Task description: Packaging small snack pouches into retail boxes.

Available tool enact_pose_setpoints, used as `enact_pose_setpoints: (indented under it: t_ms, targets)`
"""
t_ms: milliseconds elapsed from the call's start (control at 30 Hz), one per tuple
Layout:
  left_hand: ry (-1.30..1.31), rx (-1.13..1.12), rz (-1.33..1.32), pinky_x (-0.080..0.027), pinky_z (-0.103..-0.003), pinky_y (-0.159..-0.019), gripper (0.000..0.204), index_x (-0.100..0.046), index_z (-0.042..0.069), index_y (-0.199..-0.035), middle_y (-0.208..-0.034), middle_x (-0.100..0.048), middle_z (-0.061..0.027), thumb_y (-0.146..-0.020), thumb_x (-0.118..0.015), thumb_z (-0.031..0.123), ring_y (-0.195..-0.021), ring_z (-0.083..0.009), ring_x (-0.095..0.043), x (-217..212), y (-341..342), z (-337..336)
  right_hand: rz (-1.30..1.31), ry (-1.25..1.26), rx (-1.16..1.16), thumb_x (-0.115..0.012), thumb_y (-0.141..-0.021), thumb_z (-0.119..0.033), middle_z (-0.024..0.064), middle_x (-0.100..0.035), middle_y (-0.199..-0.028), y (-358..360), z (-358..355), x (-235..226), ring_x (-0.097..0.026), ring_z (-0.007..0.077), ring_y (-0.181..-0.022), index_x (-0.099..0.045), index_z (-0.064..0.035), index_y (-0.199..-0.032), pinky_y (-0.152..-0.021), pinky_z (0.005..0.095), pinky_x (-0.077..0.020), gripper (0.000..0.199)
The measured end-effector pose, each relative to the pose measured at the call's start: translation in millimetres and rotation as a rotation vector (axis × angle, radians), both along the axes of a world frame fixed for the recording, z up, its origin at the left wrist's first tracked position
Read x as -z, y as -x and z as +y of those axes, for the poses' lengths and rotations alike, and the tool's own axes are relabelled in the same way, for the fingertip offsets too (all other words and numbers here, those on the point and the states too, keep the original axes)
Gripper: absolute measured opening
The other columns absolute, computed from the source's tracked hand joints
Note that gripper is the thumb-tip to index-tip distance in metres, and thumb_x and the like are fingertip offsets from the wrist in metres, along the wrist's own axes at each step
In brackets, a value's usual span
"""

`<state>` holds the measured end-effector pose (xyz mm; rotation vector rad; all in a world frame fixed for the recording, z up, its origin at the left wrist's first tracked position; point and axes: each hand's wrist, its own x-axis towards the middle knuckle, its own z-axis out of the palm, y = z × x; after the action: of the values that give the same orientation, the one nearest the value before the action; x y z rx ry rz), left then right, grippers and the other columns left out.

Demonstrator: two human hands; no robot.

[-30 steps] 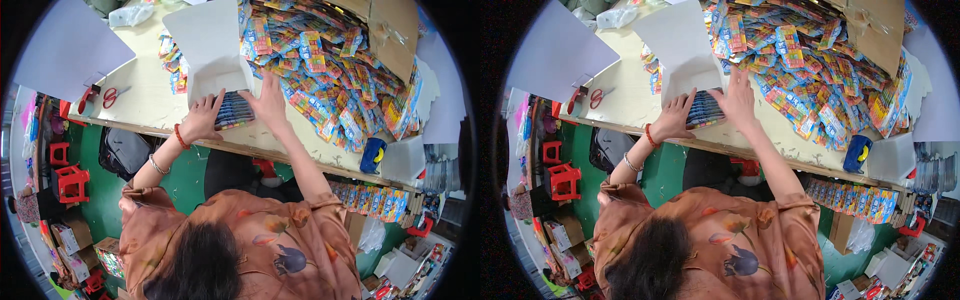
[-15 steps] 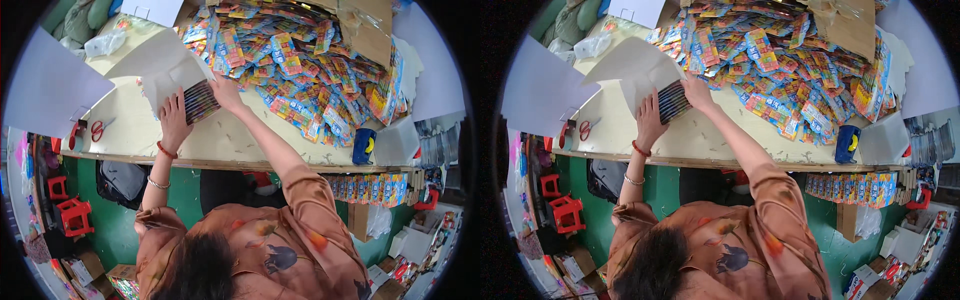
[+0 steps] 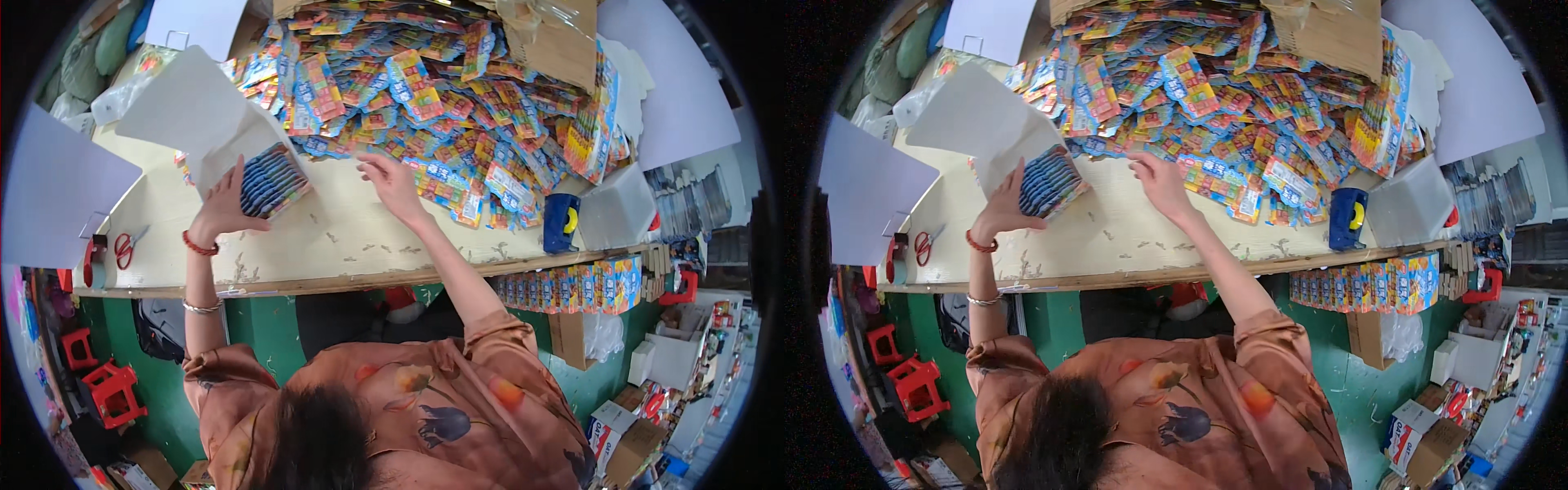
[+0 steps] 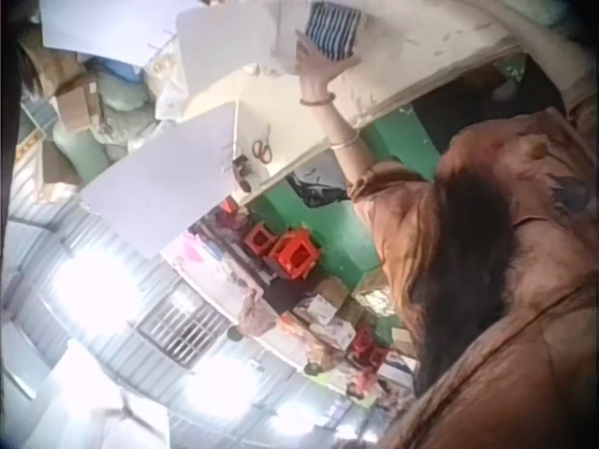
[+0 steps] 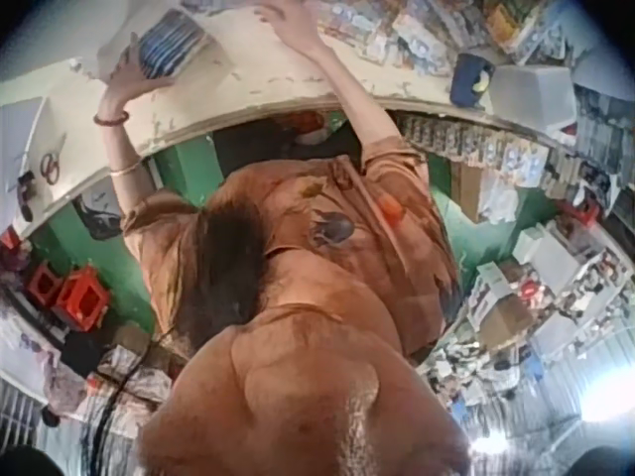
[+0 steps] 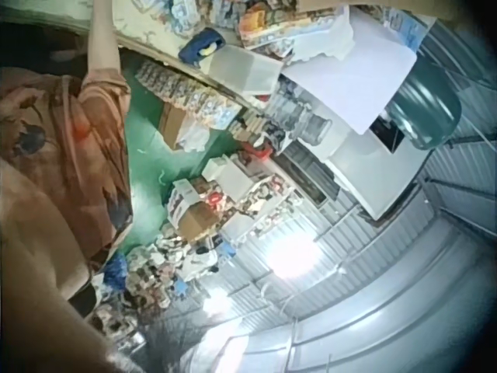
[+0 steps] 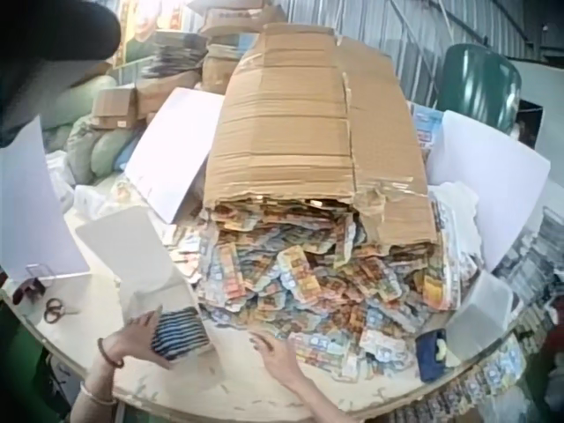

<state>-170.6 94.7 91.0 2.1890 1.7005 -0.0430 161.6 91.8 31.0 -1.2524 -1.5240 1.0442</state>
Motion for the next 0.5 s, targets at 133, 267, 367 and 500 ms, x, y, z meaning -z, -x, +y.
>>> enact_pose_setpoints:
  t_ms: [133, 267, 367, 500]
  targets:
    - [0.072, -0.18, -0.172, -0.035, -0.041, -0.105, 0.13, 0.001, 0.01, -0.151, -0.136, -0.044, -0.0257, -0.059, -0.081, 0.053, -0.125, -0.0406, -0.045, -9.9, 2.5, 3.6, -0.081, -0.098, 0.134, -0.057, -0.092, -0.007, 0.008, -0.069, -0.099, -63.4, -3.2, 5.5, -0.066, 0.012, -0.089, -0.062, 0.0001, -0.113, -0.075, 0.0243, -0.0508, 0.023]
    - [-0.161, -0.093, -0.261, -0.04, -0.041, -0.099, 0.099, -0.026, 0.007, -0.147, -0.132, -0.048, -0.0227, -0.069, -0.079, 0.036, -0.118, -0.0381, -0.05, -29.8, -13.1, -9.0, -0.167, -0.273, 0.44, -0.065, -0.088, -0.019, 0.0148, -0.064, -0.108, -102.7, 30.1, -0.3, -0.063, 0.0257, -0.097, -0.059, 0.0004, -0.116, -0.081, 0.0346, -0.0494, 0.035]
    - [-0.344, -0.026, -0.573, -0.046, -0.038, -0.091, 0.061, -0.049, 0.005, -0.132, -0.124, -0.055, -0.016, -0.077, -0.074, 0.013, -0.107, -0.0325, -0.057, -55.6, -65.3, -20.4, -0.378, -0.426, 0.556, -0.071, -0.082, -0.024, 0.0209, -0.059, -0.116, -127.2, 85.3, -18.7, -0.057, 0.0345, -0.101, -0.052, 0.0049, -0.121, -0.09, 0.0433, -0.0426, 0.052]
    - [-0.157, -0.003, -0.843, -0.047, -0.036, -0.09, 0.046, -0.056, 0.007, -0.123, -0.117, -0.059, -0.0123, -0.079, -0.071, 0.011, -0.104, -0.0298, -0.059, -48.9, -146.3, -19.8, -0.487, -0.279, 0.335, -0.076, -0.076, -0.022, 0.0201, -0.065, -0.095, -138.9, 142.5, -3.2, -0.066, 0.0266, -0.074, -0.055, 0.0018, -0.11, -0.067, 0.0358, -0.0492, 0.046]
